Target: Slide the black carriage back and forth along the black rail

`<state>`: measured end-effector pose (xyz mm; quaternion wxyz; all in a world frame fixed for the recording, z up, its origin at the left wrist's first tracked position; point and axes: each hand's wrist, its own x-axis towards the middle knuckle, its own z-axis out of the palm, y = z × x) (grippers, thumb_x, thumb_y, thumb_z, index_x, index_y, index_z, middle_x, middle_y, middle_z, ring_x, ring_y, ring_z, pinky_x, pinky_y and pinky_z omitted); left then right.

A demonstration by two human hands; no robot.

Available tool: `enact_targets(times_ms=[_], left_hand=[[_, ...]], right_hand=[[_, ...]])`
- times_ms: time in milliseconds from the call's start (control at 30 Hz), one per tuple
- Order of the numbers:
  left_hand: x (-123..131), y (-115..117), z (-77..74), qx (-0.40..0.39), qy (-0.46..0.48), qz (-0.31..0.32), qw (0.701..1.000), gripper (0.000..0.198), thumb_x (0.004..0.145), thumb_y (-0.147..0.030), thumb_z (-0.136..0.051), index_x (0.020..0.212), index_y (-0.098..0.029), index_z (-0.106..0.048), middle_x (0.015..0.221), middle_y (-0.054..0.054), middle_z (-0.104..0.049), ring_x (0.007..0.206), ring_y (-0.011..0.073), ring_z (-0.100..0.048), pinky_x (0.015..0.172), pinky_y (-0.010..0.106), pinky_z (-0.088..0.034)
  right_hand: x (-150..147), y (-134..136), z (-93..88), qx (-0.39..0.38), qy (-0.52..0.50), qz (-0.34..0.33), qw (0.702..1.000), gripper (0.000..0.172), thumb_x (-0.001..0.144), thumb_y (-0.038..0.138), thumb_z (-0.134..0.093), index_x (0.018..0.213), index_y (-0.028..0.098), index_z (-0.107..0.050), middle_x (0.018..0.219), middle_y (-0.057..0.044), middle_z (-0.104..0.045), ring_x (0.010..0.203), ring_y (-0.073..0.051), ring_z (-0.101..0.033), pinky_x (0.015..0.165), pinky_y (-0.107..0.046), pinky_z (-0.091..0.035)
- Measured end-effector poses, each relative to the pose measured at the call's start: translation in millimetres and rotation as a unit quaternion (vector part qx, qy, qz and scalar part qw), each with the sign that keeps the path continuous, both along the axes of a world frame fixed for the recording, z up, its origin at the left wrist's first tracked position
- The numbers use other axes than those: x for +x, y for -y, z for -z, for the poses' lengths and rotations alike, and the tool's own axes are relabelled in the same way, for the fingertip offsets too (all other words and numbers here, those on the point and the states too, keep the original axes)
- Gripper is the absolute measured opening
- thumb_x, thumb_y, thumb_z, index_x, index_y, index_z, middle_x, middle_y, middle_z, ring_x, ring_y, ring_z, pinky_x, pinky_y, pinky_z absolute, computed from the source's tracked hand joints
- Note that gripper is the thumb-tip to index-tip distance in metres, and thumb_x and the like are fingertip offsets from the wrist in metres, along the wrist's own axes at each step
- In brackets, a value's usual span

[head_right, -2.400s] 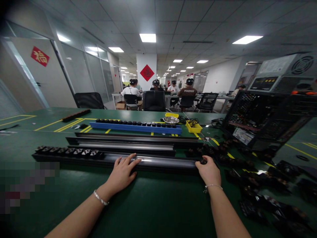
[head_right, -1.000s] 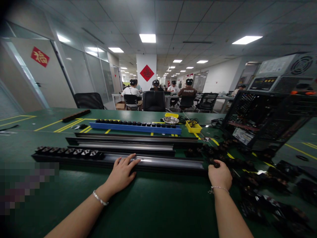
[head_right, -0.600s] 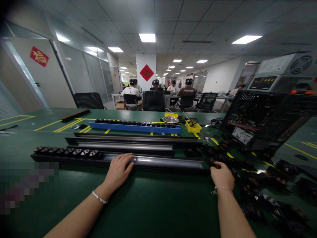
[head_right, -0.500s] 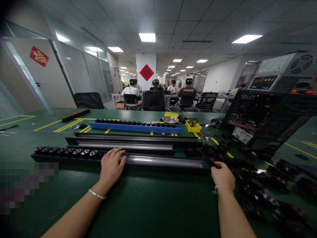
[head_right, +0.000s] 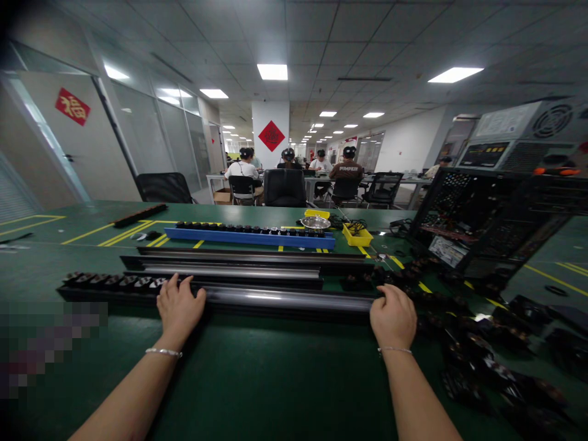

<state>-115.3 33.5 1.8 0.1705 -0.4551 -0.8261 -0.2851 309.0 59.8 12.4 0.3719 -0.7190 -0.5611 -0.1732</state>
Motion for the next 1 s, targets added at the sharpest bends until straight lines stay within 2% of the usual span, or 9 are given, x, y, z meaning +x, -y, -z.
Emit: enact_targets(times_ms=[67,133,300,533,767,900,1000], left_hand=[[-0.5,-0.8,0.8,0.001,-0.003,0.001,1.0,0.045,0.081,-0.032,-0.044,0.119,-0.01,-0.053,0.138,0.016,-0.037,0.13,0.0346,-0.026,0.104,0.05,-0.026],[-1.3,-1.6,1.4,0.007,-0.006,-0.001,1.0,0.044,0.08,-0.031,-0.044,0.118,-0.011,-0.055,0.136,0.015,-0.039,0.13,0.036,-0.025,0.105,0.05,-0.026],[-0.5,-1.5,-0.3,0.012,0.0,0.004,1.0,0.042,0.079,-0.03,-0.045,0.116,-0.012,-0.057,0.132,0.013,-0.044,0.126,0.0363,-0.031,0.103,0.05,-0.027],[4.1,2.7,-7.4,0.0,0.003,0.023,1.0,0.037,0.08,-0.028,-0.044,0.113,-0.016,-0.057,0.124,0.011,-0.051,0.113,0.0296,-0.045,0.101,0.051,-0.028],[8.6,3.3,-8.5,0.029,0.025,0.002,0.999,0.05,0.08,-0.03,-0.044,0.129,-0.016,-0.043,0.133,0.015,-0.041,0.117,0.0286,-0.044,0.102,0.048,-0.028],[8.3,1.3,-7.9,0.006,0.052,-0.007,0.999,0.056,0.081,-0.03,-0.043,0.132,-0.009,-0.036,0.122,0.018,-0.051,0.116,0.0296,-0.045,0.104,0.047,-0.024],[6.3,0.9,-10.5,-0.01,0.072,-0.015,0.997,0.054,0.081,-0.029,-0.043,0.132,-0.01,-0.037,0.117,0.017,-0.056,0.113,0.0295,-0.048,0.104,0.047,-0.023]], right_hand=[[-16.5,-2.6,1.2,-0.004,0.05,-0.071,0.996,0.038,0.078,0.021,-0.037,0.103,0.013,-0.064,0.117,-0.01,-0.059,0.108,-0.022,-0.052,0.096,-0.034,-0.037],[-28.8,-3.8,3.1,-0.051,0.085,-0.108,0.989,0.039,0.081,0.024,-0.036,0.106,0.015,-0.064,0.119,-0.009,-0.059,0.111,-0.021,-0.051,0.097,-0.035,-0.036],[-35.2,-1.5,2.7,-0.138,0.093,-0.108,0.98,0.04,0.084,0.025,-0.031,0.103,0.021,-0.066,0.11,-0.003,-0.065,0.108,-0.021,-0.054,0.095,-0.039,-0.036],[-35.8,1.6,-4.1,-0.156,0.086,-0.103,0.979,0.042,0.084,0.025,-0.03,0.104,0.021,-0.066,0.112,-0.003,-0.065,0.109,-0.02,-0.054,0.093,-0.037,-0.038],[-38.0,1.8,-4.3,-0.162,0.082,-0.094,0.979,0.042,0.083,0.024,-0.03,0.103,0.022,-0.066,0.112,-0.003,-0.065,0.109,-0.02,-0.053,0.091,-0.036,-0.038],[-37.8,1.8,-4.0,-0.159,0.073,-0.096,0.98,0.041,0.083,0.024,-0.03,0.102,0.022,-0.066,0.112,-0.003,-0.065,0.109,-0.02,-0.053,0.091,-0.036,-0.037],[-37.1,1.2,-3.9,-0.164,0.072,-0.098,0.979,0.041,0.083,0.024,-0.03,0.104,0.021,-0.066,0.112,-0.004,-0.064,0.109,-0.02,-0.053,0.09,-0.037,-0.038]])
